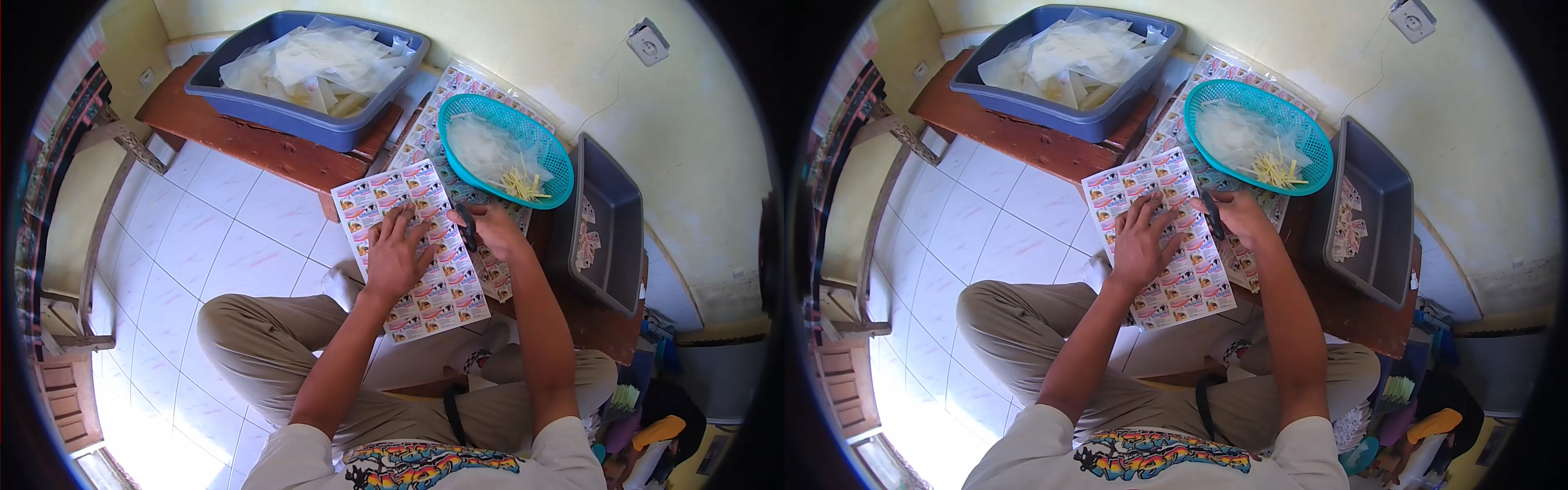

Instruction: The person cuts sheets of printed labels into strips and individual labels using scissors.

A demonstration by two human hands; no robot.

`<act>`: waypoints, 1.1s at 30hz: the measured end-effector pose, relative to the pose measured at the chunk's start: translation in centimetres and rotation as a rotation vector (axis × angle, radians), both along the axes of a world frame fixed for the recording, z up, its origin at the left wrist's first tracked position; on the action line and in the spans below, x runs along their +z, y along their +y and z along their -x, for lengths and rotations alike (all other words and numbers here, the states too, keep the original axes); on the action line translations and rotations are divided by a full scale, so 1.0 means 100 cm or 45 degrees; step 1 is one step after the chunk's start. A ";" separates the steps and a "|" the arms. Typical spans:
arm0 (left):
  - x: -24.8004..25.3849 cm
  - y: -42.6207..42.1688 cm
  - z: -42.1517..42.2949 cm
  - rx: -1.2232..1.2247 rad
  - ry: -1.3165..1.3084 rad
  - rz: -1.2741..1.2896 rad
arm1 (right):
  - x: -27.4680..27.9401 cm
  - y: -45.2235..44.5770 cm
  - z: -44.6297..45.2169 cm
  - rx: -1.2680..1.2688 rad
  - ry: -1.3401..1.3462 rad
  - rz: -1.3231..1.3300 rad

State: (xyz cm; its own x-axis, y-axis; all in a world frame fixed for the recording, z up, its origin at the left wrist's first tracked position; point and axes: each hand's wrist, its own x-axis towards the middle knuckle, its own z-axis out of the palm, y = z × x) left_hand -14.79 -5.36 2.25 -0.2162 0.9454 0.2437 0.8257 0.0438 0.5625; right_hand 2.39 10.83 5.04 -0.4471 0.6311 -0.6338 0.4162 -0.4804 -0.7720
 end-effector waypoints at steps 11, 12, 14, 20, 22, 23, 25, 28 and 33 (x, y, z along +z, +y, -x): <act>0.001 0.000 0.003 0.009 0.006 0.022 | 0.011 0.001 0.000 0.021 0.037 0.043; 0.001 -0.001 0.003 0.012 -0.004 0.026 | 0.011 0.001 -0.002 0.022 0.038 0.044; 0.001 -0.002 0.002 0.012 -0.011 0.031 | 0.009 -0.003 -0.010 0.026 0.056 -0.001; -0.003 -0.002 -0.008 0.118 0.053 0.001 | 0.039 -0.027 -0.055 0.035 0.068 0.016; -0.003 -0.002 -0.008 0.123 0.091 -0.011 | 0.035 -0.030 -0.069 0.022 0.121 -0.003; -0.004 -0.002 -0.009 0.125 0.089 -0.017 | 0.034 -0.032 -0.075 0.006 0.167 -0.020; -0.004 -0.002 -0.010 0.130 0.092 -0.021 | 0.038 -0.035 -0.083 0.046 0.180 -0.029; -0.004 -0.001 -0.011 0.153 0.106 -0.002 | 0.042 -0.039 -0.097 0.103 0.135 -0.058; -0.006 -0.001 -0.011 0.142 0.117 0.005 | 0.051 -0.047 -0.114 0.133 0.017 -0.196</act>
